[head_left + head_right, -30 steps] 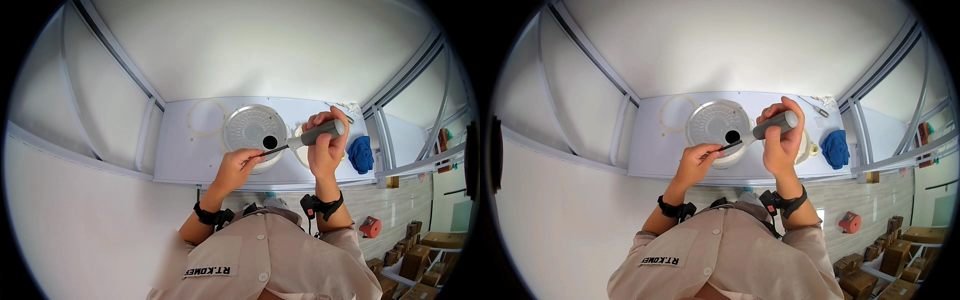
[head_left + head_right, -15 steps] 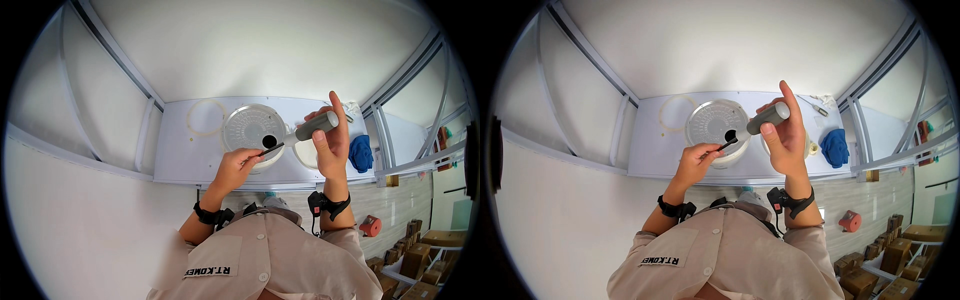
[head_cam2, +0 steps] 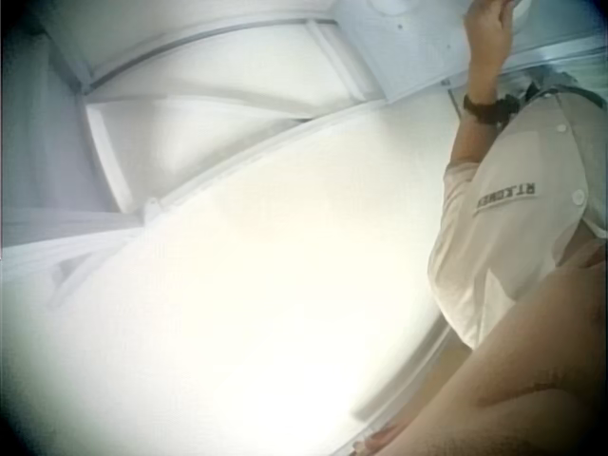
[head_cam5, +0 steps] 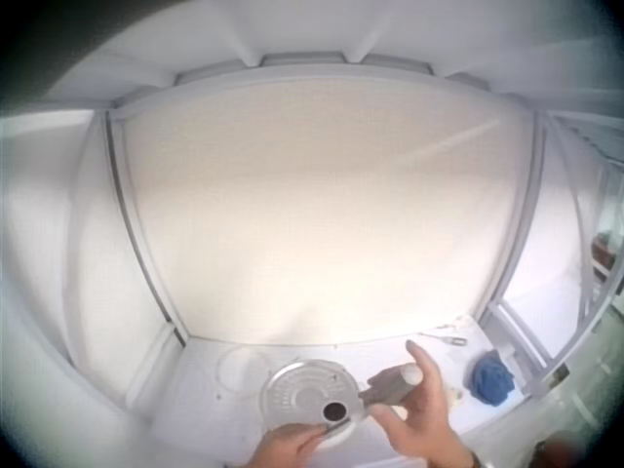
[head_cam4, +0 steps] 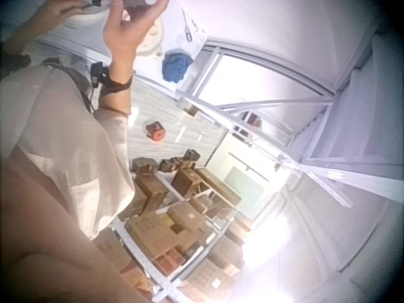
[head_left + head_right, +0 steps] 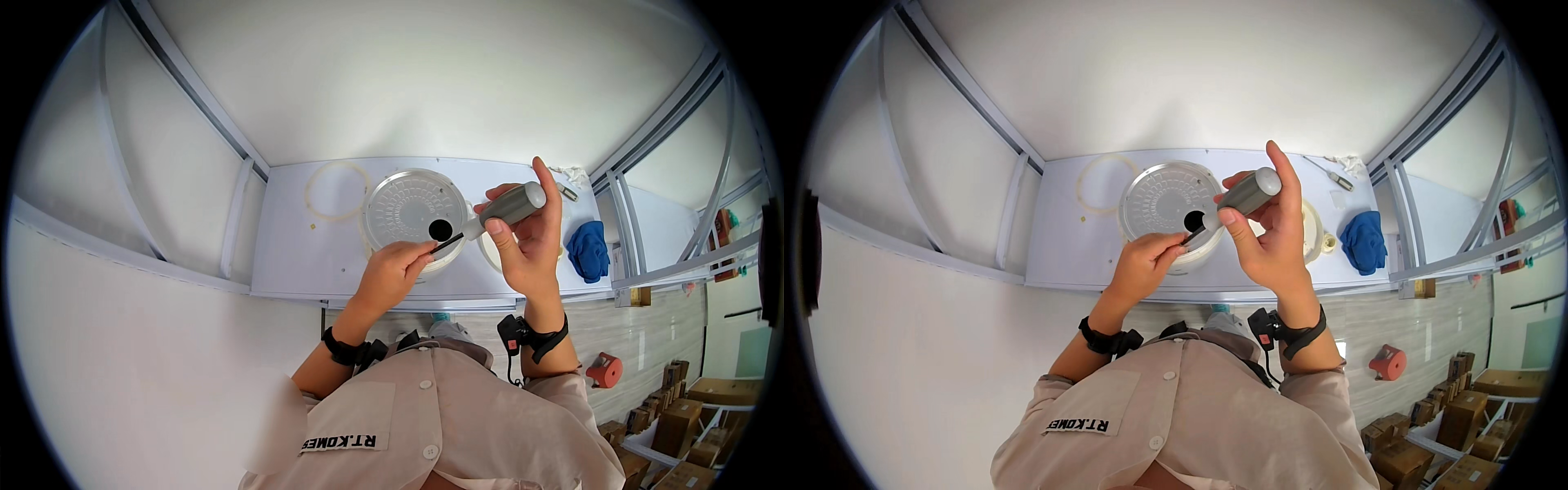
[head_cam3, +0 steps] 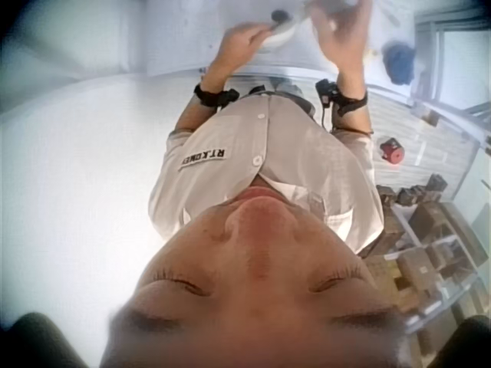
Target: The person uses a screwdriver to tighten screws on a white plastic lid, then places the lid onto a white bucket. The person continues to tighten screws on the lid while it is attached to the bucket.
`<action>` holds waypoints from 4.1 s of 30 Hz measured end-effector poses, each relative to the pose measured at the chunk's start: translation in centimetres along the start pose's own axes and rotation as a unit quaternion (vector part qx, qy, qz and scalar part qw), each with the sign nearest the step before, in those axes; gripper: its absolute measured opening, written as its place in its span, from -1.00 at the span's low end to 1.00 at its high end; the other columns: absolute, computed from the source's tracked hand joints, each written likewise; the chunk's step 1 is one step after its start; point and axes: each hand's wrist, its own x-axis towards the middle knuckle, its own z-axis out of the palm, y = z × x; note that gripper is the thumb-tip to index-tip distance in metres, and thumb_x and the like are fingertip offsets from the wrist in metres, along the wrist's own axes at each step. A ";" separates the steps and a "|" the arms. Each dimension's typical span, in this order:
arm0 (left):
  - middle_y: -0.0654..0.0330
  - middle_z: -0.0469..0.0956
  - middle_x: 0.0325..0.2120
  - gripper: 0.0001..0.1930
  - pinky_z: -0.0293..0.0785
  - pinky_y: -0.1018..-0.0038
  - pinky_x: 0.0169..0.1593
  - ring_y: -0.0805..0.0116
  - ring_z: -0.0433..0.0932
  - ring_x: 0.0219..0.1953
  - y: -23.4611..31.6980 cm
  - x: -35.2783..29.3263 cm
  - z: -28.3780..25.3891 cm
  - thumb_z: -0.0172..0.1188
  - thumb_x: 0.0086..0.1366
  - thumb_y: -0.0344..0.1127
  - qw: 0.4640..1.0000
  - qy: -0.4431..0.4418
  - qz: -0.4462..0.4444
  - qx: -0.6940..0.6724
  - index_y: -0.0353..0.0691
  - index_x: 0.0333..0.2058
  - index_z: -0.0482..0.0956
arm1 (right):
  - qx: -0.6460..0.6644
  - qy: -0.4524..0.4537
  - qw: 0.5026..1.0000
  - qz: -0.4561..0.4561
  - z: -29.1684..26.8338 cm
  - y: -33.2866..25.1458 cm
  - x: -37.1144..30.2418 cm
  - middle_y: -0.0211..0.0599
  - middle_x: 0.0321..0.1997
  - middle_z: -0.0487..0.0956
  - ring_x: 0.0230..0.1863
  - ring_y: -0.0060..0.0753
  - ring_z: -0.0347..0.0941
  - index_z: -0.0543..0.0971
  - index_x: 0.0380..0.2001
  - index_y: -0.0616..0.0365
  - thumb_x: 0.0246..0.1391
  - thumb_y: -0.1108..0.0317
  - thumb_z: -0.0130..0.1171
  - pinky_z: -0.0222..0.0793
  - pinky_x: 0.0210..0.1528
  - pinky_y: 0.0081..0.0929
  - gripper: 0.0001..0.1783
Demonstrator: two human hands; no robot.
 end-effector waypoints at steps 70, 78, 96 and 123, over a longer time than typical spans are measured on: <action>0.10 0.73 -0.32 -0.56 0.65 0.25 -0.15 0.13 0.71 -0.23 0.1 -0.3 0.5 0.53 0.06 -0.41 0.998 0.007 -0.019 0.067 -0.25 -0.03 0.70 | -0.156 -0.064 0.972 -0.162 2.0 -2.9 2.0 -0.10 0.00 0.58 -0.01 -0.17 0.55 0.66 0.19 0.18 0.04 0.43 0.52 0.52 -0.06 -0.37 -0.41; 0.10 0.74 -0.29 -0.57 0.71 0.32 -0.17 0.19 0.74 -0.25 -0.2 -0.1 0.6 0.58 0.03 -0.40 0.995 -0.004 -0.016 0.102 -0.23 -0.07 0.72 | -0.254 -0.077 0.951 -0.157 0.6 -2.2 1.5 -0.10 0.06 0.57 0.00 -0.18 0.54 0.65 0.21 0.16 0.06 0.43 0.48 0.50 -0.03 -0.38 -0.42; 0.15 0.74 -0.31 -0.57 0.69 0.33 -0.21 0.21 0.73 -0.26 -0.7 0.0 0.7 0.58 0.06 -0.31 0.997 0.009 0.000 0.079 -0.18 -0.06 0.73 | -0.120 -0.022 0.985 -0.123 2.6 -3.6 1.8 -0.21 -0.14 0.51 -0.16 -0.24 0.56 0.73 0.09 0.15 0.02 0.30 0.56 0.53 -0.07 -0.29 -0.47; 0.21 0.74 -0.39 -0.59 0.64 0.29 -0.18 0.14 0.71 -0.29 0.7 -0.6 0.8 0.57 0.06 -0.27 0.994 0.036 -0.014 0.103 -0.21 -0.10 0.73 | -0.044 -0.149 0.979 -0.133 0.7 -2.3 2.0 -0.15 0.01 0.53 -0.12 -0.26 0.54 0.69 0.16 0.13 -0.07 0.43 0.60 0.53 -0.14 -0.42 -0.37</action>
